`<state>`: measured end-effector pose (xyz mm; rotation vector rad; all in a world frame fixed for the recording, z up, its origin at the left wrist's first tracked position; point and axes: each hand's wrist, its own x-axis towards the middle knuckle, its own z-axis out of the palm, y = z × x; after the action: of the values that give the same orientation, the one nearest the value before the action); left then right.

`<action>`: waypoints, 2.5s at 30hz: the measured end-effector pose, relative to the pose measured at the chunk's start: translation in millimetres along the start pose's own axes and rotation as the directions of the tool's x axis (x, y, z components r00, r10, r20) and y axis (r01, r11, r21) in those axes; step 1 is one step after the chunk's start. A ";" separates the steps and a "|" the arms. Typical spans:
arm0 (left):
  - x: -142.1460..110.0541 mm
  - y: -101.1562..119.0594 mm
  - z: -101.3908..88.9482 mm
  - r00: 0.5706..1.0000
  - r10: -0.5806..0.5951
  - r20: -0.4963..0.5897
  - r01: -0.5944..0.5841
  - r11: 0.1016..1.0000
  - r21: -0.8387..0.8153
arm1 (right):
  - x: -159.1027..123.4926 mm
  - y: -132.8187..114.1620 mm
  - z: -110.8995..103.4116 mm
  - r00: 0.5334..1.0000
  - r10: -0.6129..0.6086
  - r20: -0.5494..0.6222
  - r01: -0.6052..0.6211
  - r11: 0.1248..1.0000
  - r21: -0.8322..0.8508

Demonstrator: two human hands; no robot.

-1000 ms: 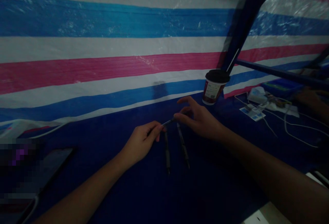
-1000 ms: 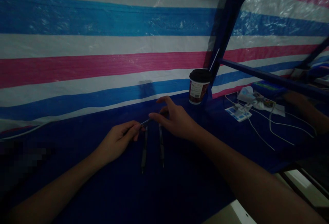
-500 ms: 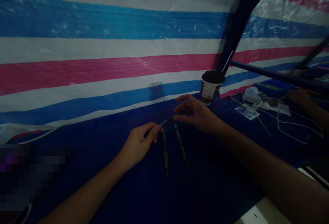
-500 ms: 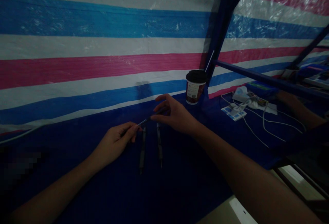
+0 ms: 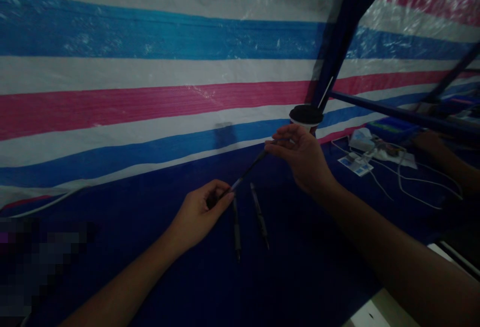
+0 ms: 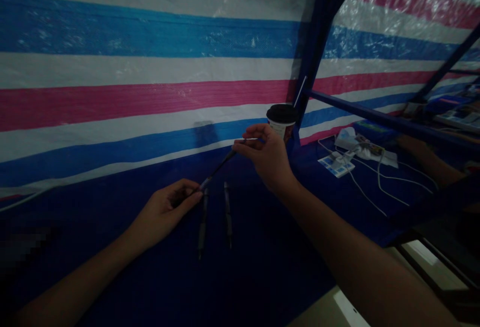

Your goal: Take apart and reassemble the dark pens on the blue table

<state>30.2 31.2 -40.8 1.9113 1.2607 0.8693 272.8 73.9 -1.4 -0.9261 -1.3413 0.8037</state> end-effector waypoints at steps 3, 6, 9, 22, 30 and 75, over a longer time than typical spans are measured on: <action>0.2 1.0 0.0 1.000 -0.014 -0.025 0.013 0.999 -0.039 | 1.4 -2.6 -1.9 1.000 -0.009 -0.015 0.009 0.999 0.035; 0.4 1.7 -0.1 0.999 -0.006 -0.037 0.004 0.998 -0.060 | 1.8 -5.3 -2.5 1.000 -0.011 -0.013 0.012 0.998 0.067; 0.4 2.2 -0.2 1.000 0.002 -0.026 -0.003 0.999 -0.050 | 1.7 -5.9 -2.4 1.000 -0.006 0.008 0.006 0.999 0.051; -1.0 -1.7 -1.9 0.997 0.010 -0.072 -0.022 0.987 -0.160 | -10.4 -3.5 8.8 0.936 0.074 0.345 -0.076 0.997 -0.008; 2.7 -6.2 -3.9 0.987 -0.081 -0.140 0.049 0.974 -0.221 | -12.1 -15.0 -0.7 0.881 -0.008 0.473 0.189 0.923 -0.335; -2.8 1.5 -1.8 0.951 0.062 -0.302 -0.094 0.991 -0.094 | -22.0 -22.5 5.6 0.733 0.208 0.648 0.040 0.937 -0.347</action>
<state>28.6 28.5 -39.1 1.8011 1.2867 1.2809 264.5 45.0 9.2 -1.0080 -2.1507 1.0618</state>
